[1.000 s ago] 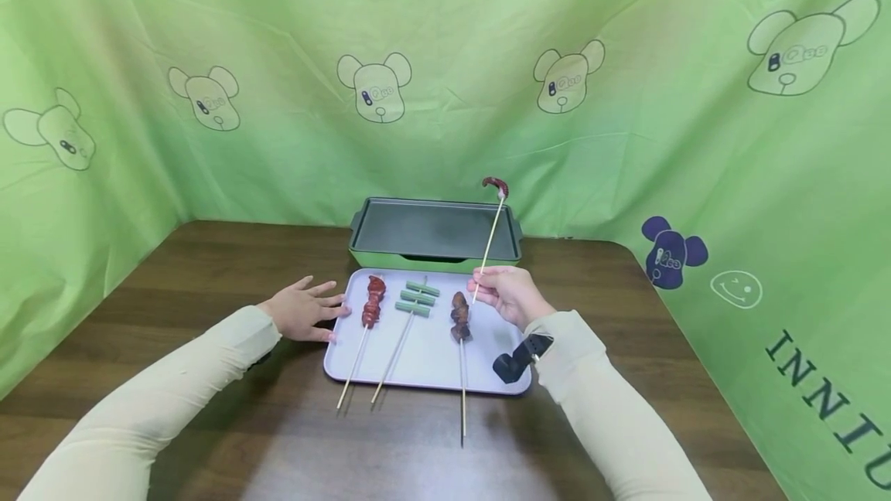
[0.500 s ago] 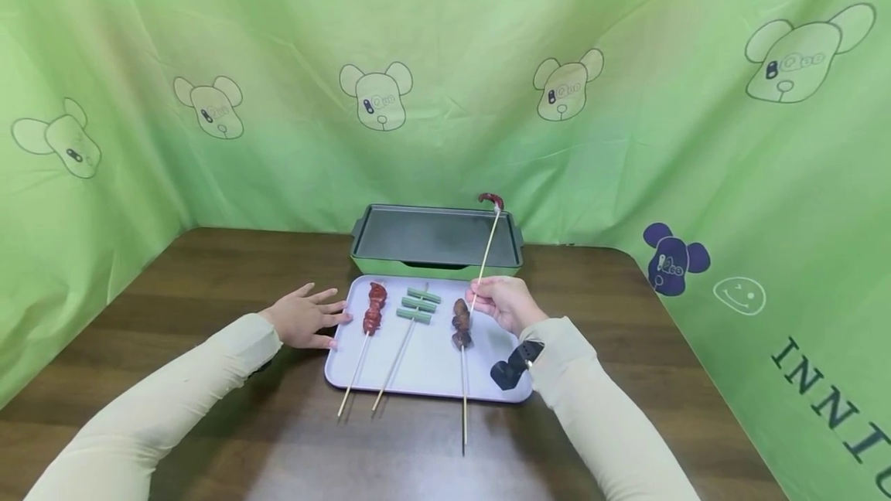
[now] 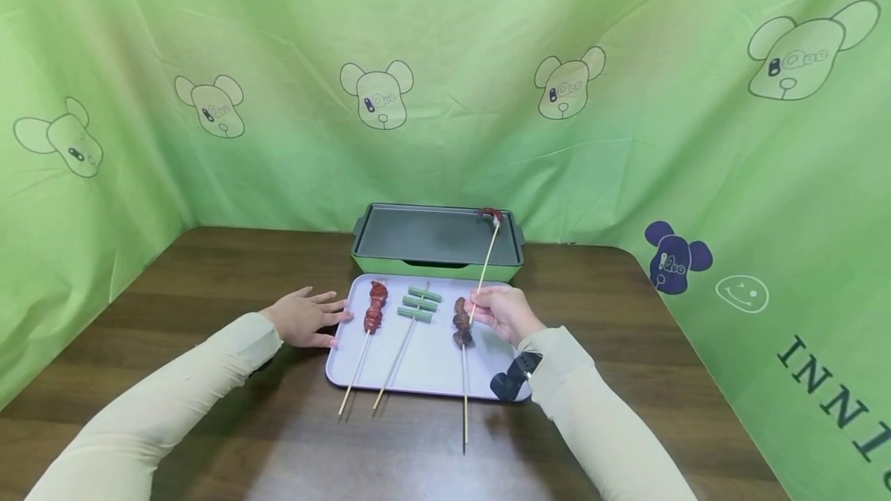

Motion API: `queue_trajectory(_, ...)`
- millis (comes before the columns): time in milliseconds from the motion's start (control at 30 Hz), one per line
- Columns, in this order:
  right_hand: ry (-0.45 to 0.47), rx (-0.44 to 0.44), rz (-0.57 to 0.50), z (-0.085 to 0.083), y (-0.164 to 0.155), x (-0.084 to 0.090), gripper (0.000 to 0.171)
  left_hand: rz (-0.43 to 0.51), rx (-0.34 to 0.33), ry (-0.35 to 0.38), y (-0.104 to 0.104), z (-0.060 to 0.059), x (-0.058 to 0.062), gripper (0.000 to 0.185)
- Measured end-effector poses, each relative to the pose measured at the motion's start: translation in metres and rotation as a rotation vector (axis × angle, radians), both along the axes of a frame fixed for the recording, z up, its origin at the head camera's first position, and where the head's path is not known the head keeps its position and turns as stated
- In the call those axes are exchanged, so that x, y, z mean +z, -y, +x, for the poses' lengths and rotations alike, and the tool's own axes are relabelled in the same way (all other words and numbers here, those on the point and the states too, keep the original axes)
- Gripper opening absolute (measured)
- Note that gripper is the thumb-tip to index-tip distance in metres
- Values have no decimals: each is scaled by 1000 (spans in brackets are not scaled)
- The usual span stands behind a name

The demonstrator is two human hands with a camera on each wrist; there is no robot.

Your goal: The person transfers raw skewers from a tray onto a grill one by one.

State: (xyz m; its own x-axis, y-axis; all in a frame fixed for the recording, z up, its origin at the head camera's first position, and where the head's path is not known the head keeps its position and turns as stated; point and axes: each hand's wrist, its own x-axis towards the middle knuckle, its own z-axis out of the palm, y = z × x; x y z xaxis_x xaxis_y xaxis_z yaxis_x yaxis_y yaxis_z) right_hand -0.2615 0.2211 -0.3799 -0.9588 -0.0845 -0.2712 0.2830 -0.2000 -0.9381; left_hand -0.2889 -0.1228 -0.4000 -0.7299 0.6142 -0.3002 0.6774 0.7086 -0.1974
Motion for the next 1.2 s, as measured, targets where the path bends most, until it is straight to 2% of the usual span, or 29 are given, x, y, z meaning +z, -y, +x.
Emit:
queue_trajectory(233,8,-10,2,1,-2,-5,33,-9,-56,-72,2,1,-1,62)
queue_trajectory(567,2,-9,32,1,0,-9,28,40,-16,17,3,-1,-2,62)
queue_trajectory(700,5,-15,16,1,0,-11,17,47,-4,25,3,-2,-3,62)
queue_trajectory(900,22,-34,-17,4,0,-11,33,57,3,29,3,-1,-4,61)
queue_trajectory(1067,36,-33,11,6,1,-13,13,53,5,28,3,-1,-4,61)
queue_trajectory(1200,65,-9,99,10,0,-16,42,49,5,36,2,0,-4,61)
